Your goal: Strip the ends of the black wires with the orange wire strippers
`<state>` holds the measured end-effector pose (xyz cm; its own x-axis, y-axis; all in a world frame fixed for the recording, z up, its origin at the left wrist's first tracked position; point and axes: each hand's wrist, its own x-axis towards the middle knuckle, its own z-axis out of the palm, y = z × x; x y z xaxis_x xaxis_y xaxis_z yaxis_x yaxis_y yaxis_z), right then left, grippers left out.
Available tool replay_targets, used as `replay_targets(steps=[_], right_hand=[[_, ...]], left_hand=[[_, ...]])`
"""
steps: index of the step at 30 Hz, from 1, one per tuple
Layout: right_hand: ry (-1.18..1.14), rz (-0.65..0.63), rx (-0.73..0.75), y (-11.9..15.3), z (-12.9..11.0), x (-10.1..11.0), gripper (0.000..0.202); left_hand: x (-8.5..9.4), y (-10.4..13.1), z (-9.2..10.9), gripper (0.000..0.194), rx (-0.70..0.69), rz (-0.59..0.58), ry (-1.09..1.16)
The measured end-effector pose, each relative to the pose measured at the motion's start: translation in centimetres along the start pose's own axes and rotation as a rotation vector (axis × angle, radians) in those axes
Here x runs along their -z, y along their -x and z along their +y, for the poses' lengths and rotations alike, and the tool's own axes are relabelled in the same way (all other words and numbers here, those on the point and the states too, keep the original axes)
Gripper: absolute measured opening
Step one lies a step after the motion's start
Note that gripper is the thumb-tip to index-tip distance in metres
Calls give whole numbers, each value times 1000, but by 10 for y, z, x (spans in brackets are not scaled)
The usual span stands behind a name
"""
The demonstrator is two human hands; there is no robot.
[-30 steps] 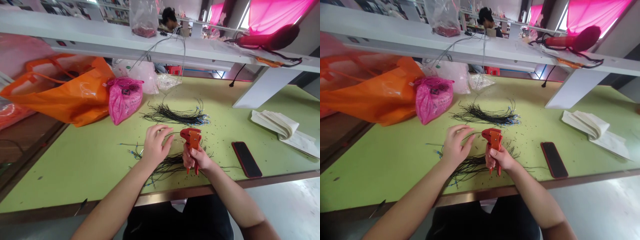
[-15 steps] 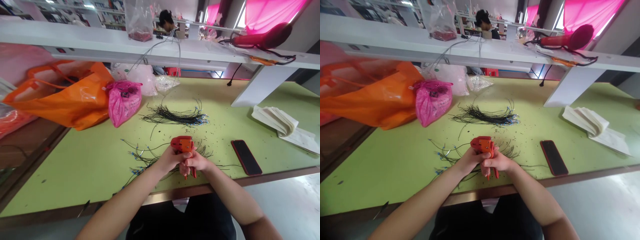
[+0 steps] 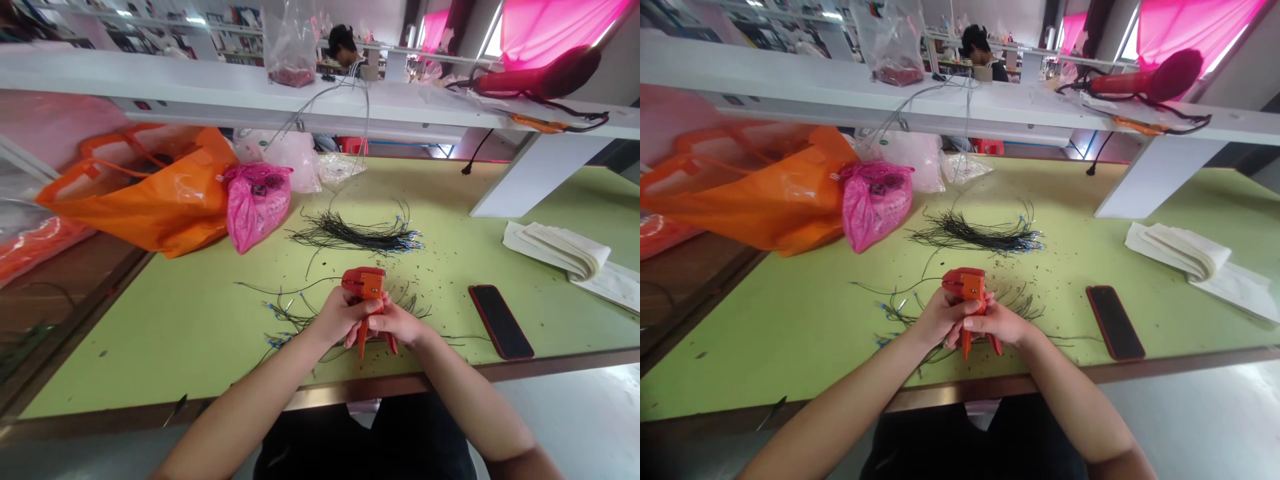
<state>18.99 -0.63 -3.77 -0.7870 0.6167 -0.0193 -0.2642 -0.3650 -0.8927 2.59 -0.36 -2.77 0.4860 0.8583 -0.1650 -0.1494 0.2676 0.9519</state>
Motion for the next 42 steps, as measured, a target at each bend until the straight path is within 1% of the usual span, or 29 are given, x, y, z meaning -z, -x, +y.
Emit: replay_targets(steps=[3,7,9,11,13,14,15,16,17,19,21,22,23,24,25,26,28,29,30,31,34,36,37,39,40,42], right_hand=[[-36,-27,-66,5,-2,2,48],[-98,-88,-113,5,2,3,51],[-107,-53,-92,3,6,3,47],[-104,-8,-75,1,9,3,43],[-87,19,-60,1,10,3,42],[-77,22,-50,1,10,4,42],[-67,17,-40,1,10,4,42],[-58,5,-33,1,9,4,43],[-52,-11,-30,1,7,3,43],[-51,-49,-34,2,5,2,42],[-56,-57,-38,2,4,1,42],[-56,-48,-36,2,3,1,42],[-55,-39,-34,3,3,1,42],[-53,-32,-35,3,2,1,43],[-55,-30,-37,4,2,2,43],[-58,-33,-40,4,2,3,43],[-67,-39,-38,5,1,5,43],[-70,-37,-31,6,1,7,42],[-75,-33,-21,6,1,8,42],[-79,-29,-10,7,1,9,42],[-81,-26,3,8,0,11,42],[-57,-19,3,9,-2,11,43],[-44,-10,8,11,-4,12,43],[-34,31,46,14,-10,13,44],[-37,61,71,16,-13,13,44],[-52,126,121,19,-19,16,44]], left_hand=[[5,0,3,52,-7,-7,-30],[9,-1,11,56,1,4,-54],[8,-3,14,58,-24,13,-43],[7,-4,17,62,-1,-3,-67],[7,-1,22,63,60,-47,-178],[8,1,26,60,64,-57,-283],[10,5,30,56,27,-43,-418],[12,9,34,53,-62,4,-567],[15,15,38,52,-203,86,-701],[22,25,44,57,-588,324,-860],[31,33,48,60,-990,596,-862],[36,35,49,57,-1132,710,-853],[40,35,50,50,-1205,792,-865],[44,34,51,42,-1203,829,-901],[48,30,51,32,-1133,816,-948],[52,26,51,27,-1017,757,-996],[57,16,49,34,-747,572,-1058],[58,11,48,37,-636,483,-1066],[58,7,46,39,-551,402,-1060],[57,4,44,40,-495,329,-1038],[48,2,40,43,-413,144,-874],[44,4,40,45,-392,82,-820],[44,4,41,44,-391,83,-858],[51,3,42,39,-398,116,-1042],[57,3,42,36,-393,129,-1147],[71,0,40,32,-354,118,-1302]])
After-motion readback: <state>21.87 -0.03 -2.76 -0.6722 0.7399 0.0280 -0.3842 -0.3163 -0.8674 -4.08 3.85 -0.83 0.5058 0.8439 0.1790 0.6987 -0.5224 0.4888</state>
